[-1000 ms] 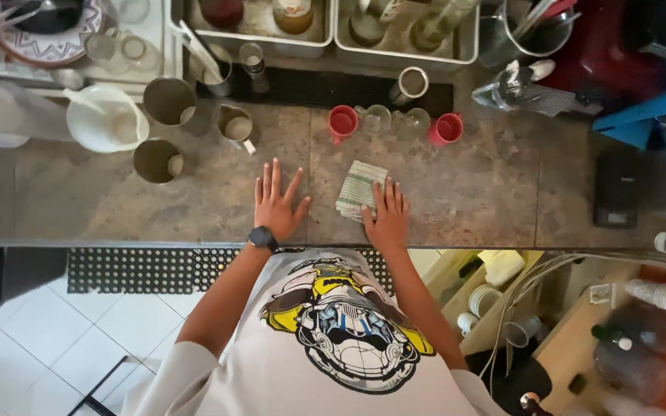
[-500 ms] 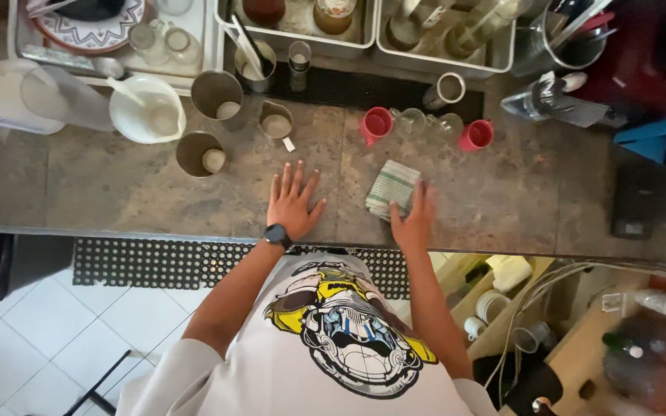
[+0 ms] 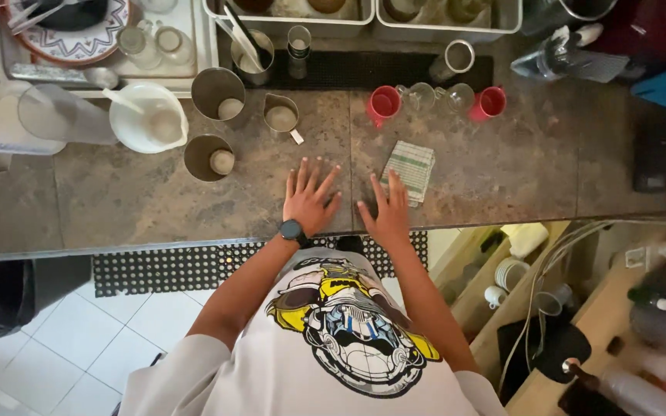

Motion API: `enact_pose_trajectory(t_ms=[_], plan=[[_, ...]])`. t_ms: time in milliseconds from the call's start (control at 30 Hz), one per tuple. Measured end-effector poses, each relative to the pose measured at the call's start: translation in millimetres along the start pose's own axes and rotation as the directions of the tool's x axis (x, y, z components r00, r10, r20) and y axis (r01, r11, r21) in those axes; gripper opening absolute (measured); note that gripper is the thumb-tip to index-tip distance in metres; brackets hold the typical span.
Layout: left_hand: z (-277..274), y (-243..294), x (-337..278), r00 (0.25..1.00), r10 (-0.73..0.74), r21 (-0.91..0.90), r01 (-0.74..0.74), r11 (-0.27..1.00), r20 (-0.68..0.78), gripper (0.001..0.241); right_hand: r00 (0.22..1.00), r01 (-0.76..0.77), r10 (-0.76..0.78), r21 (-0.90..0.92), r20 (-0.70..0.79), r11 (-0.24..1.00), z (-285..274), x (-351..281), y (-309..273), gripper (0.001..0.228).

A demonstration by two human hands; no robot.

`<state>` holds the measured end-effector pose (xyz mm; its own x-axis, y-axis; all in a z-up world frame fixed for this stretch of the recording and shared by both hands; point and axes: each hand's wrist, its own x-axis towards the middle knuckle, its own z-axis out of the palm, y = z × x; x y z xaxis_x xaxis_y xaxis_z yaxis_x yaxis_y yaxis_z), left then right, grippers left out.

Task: The person is cleaning metal milk pitchers and small red espresso cups with a cloth at a coffee shop counter.

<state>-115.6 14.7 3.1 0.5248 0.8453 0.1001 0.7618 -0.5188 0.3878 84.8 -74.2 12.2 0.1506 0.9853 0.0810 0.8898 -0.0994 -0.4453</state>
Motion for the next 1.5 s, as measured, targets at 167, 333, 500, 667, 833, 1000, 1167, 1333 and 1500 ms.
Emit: enact_pose_trajectory(t_ms=[167,333,500,667,833,1000,1167,1333,1500], plan=[[9.0,-0.5,-5.6,0.996,0.036,-0.007,-0.037,0.999,-0.081,0.058,0.994,0.063,-0.053,-0.11,0.095,0.992,6.8,-5.0,0.8,0.063],[5.2,-2.0,-3.7,0.997,0.071,-0.041,-0.072,0.997,-0.037,0.059,0.998,-0.054,0.053,0.099,0.021,0.994,-5.1,2.2,-13.9,0.07],[-2.6,0.7,-0.5,0.991,0.117,0.044,-0.114,0.992,-0.067,0.062,0.997,0.081,-0.078,-0.241,0.021,0.967,23.5,-7.4,-1.8,0.068],[-12.2,3.5,-0.4,0.995,0.102,-0.004,-0.102,0.995,-0.016,0.064,0.997,0.023,-0.009,-0.196,0.074,0.98,18.5,-8.1,-3.3,0.068],[5.2,-1.4,-2.5,0.995,0.104,-0.052,-0.104,0.993,0.002,0.067,0.999,0.035,-0.036,-0.119,0.001,0.992,23.2,-12.9,1.4,0.073],[4.7,0.7,-0.9,0.992,0.12,0.012,-0.119,0.993,-0.03,0.055,0.998,0.006,0.005,-0.195,0.055,0.981,11.9,-9.2,-12.3,0.054],[3.1,1.9,-0.8,0.992,0.119,0.032,-0.118,0.992,-0.036,0.059,0.999,0.031,-0.033,-0.192,-0.011,0.981,10.8,-7.6,-13.2,0.053],[6.6,1.7,-0.4,0.991,0.124,-0.002,-0.125,0.992,-0.058,0.061,0.999,0.026,-0.032,-0.193,-0.029,0.981,12.5,-9.4,-5.9,0.059],[14.5,-1.9,-2.0,0.989,0.121,0.053,-0.117,0.992,-0.084,0.065,0.999,0.005,0.004,-0.171,0.054,0.985,9.4,-10.1,-7.0,0.056]])
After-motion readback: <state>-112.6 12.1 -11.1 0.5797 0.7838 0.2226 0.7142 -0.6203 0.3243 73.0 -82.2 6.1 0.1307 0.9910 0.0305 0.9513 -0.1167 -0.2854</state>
